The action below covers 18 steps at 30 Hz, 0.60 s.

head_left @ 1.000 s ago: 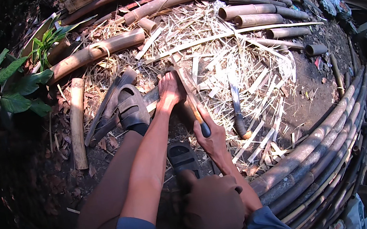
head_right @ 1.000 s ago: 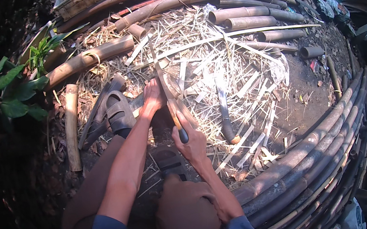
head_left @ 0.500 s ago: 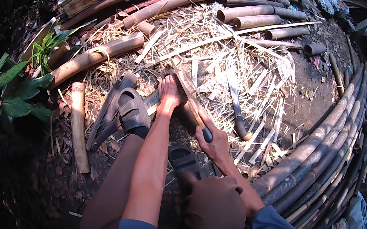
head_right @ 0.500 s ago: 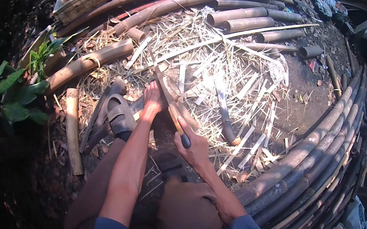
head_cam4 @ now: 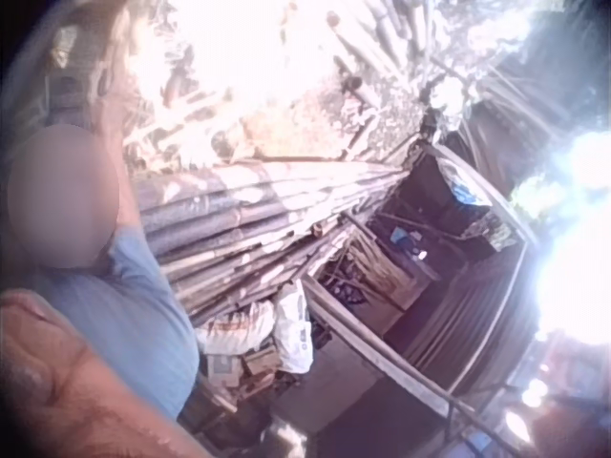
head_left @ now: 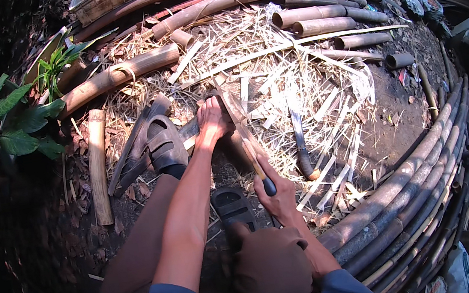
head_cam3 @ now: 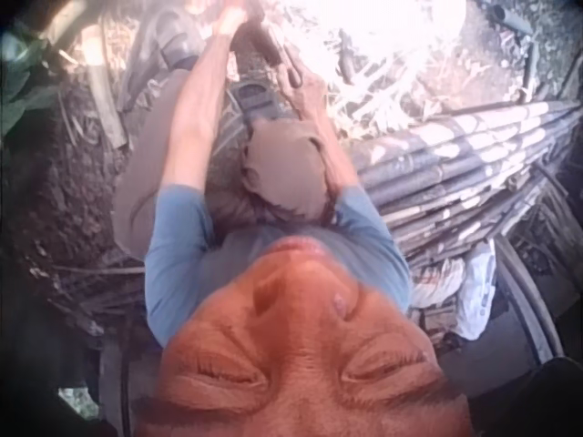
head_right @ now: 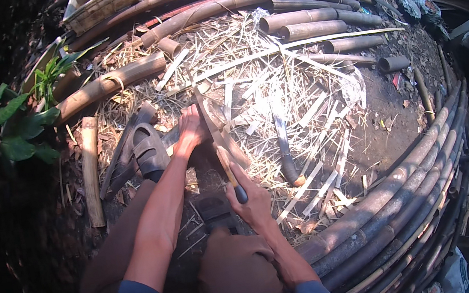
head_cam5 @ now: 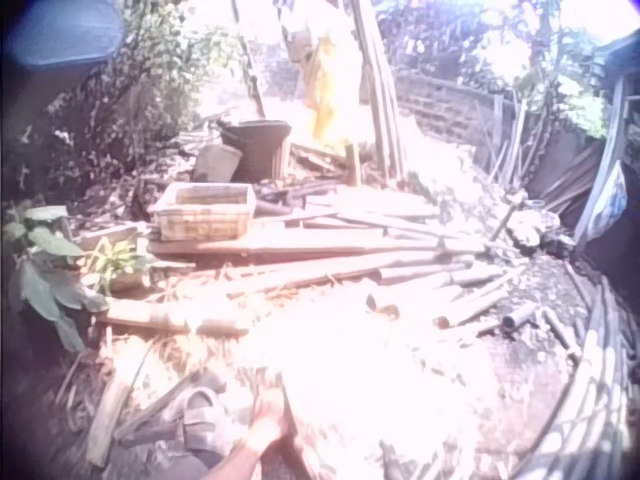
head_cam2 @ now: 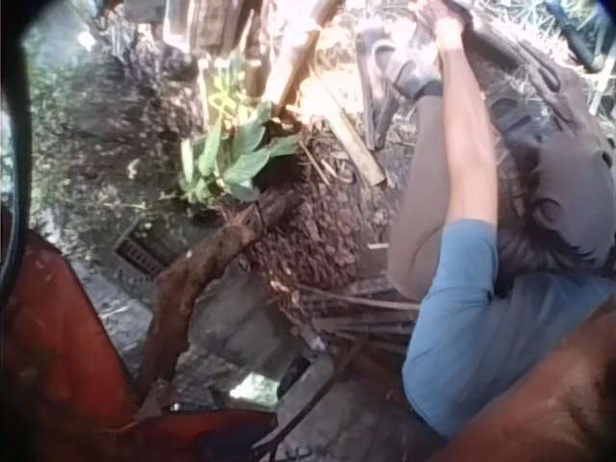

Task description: The person sits on the ground and uses a machete to split bamboo pieces into smaller strips. They repeatedly position bamboo segments on a wooden block, strike them with the machete, and separate the resulting strips by hand.

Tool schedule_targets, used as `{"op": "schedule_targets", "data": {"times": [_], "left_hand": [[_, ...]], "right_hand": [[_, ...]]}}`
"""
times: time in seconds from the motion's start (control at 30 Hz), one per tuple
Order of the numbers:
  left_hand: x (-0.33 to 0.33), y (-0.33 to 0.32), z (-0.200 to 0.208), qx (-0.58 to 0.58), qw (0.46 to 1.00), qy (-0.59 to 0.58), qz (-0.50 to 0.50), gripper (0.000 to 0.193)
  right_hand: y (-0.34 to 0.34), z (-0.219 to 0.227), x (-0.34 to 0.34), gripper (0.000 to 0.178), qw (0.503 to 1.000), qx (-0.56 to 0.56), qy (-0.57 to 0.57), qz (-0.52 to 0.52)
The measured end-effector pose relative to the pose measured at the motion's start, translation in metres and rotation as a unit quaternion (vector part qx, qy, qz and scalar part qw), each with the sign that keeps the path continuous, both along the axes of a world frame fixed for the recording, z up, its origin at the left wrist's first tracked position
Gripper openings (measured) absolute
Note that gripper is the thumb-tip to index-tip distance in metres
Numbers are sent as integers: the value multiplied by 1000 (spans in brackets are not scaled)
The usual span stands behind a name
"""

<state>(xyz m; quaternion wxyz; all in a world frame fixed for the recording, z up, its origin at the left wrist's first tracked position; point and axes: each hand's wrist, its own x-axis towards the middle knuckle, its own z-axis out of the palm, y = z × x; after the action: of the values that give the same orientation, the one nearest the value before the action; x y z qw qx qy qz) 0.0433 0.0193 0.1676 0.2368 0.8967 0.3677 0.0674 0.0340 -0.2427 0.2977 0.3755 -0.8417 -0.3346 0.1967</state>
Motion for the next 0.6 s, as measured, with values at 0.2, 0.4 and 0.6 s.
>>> {"op": "schedule_targets", "data": {"times": [0.2, 0.4, 0.6], "left_hand": [[7, -13, 21, 10, 999, -26, -30, 71], [1, -8, 1, -19, 1000, -15, -19, 67], [-10, -9, 8, 35, 997, -60, 21, 64]], "right_hand": [[-96, 1, -24, 56, 999, 23, 24, 0], [78, -2, 21, 48, 983, 139, -116, 1], [-104, 22, -37, 54, 995, 83, -40, 38]]}}
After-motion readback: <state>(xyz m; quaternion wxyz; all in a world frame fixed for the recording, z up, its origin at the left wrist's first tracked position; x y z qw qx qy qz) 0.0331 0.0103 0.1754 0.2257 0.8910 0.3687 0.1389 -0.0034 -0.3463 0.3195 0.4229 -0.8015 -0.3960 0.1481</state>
